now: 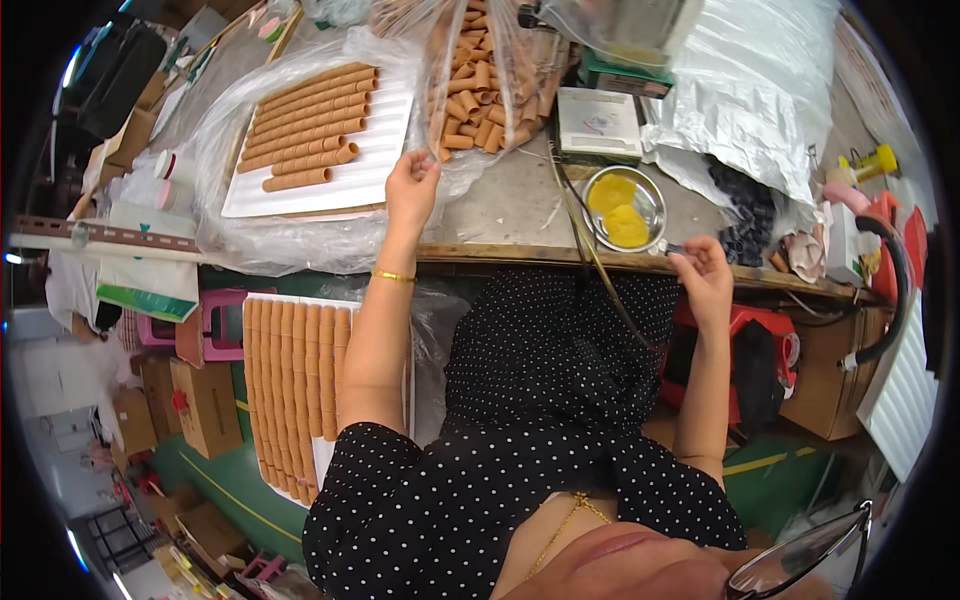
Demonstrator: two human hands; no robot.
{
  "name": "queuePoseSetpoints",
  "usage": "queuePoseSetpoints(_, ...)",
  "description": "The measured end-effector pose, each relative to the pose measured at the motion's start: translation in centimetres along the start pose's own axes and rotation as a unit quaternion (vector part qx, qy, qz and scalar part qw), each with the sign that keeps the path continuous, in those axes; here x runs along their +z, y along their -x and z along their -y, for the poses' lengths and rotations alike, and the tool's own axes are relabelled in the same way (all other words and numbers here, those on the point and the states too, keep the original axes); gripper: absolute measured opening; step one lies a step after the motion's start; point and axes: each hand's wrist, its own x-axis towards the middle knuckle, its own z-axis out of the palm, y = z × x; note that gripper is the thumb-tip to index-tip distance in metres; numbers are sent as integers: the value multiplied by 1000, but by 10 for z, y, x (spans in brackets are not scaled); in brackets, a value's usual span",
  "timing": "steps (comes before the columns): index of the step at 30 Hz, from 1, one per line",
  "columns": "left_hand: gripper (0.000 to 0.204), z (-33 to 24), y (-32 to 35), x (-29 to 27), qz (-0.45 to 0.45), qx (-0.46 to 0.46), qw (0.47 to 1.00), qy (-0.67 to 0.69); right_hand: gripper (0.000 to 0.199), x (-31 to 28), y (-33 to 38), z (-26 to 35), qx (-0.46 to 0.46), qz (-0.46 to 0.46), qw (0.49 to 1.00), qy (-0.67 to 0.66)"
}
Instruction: Applying glue and caps to cylindrical tubes at an assembly station.
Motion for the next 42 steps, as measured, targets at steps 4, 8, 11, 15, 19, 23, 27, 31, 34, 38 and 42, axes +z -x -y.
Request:
queuePoseSetpoints(4,24,-8,-25,12,33,67,994,-78,16,-4,-6,3,40,-35,998,40)
queuePoseSetpoints(8,14,-12,-45,33,100,333,861,-372,13,11,-13,-2,-20,-3,999,26)
queuePoseSetpoints(11,15,-10,-50,44,124,357,798,-470,13,18,-23,-7,-52,-5,991,125)
queuePoseSetpoints(15,16,-25,-31,42,100,333,806,-479,10,27,-39,-7,-212,36,928,303)
queuePoseSetpoints(19,26,-52,8,46,68,333,890,-304,11,36,-49,-5,-293,63,844,444)
queuePoseSetpoints(23,26,-64,51,66,184,-14,975,120,11,44,-55,-9,-307,94,839,440)
queuePoseSetpoints(27,28,-64,79,82,250,-86,922,283,10,48,-53,-15,-312,106,809,486)
queuePoseSetpoints(31,31,-63,91,98,274,-45,913,299,13,51,-55,-12,-289,117,798,515)
queuePoseSetpoints(34,28,-64,93,106,262,-10,928,264,10,54,-56,-1,-272,126,822,485)
queuePoseSetpoints(38,24,-71,94,110,232,84,956,161,9,62,-51,17,-142,114,964,193)
queuePoseSetpoints(42,24,-81,96,110,231,139,955,125,10,72,-49,25,-195,108,959,178)
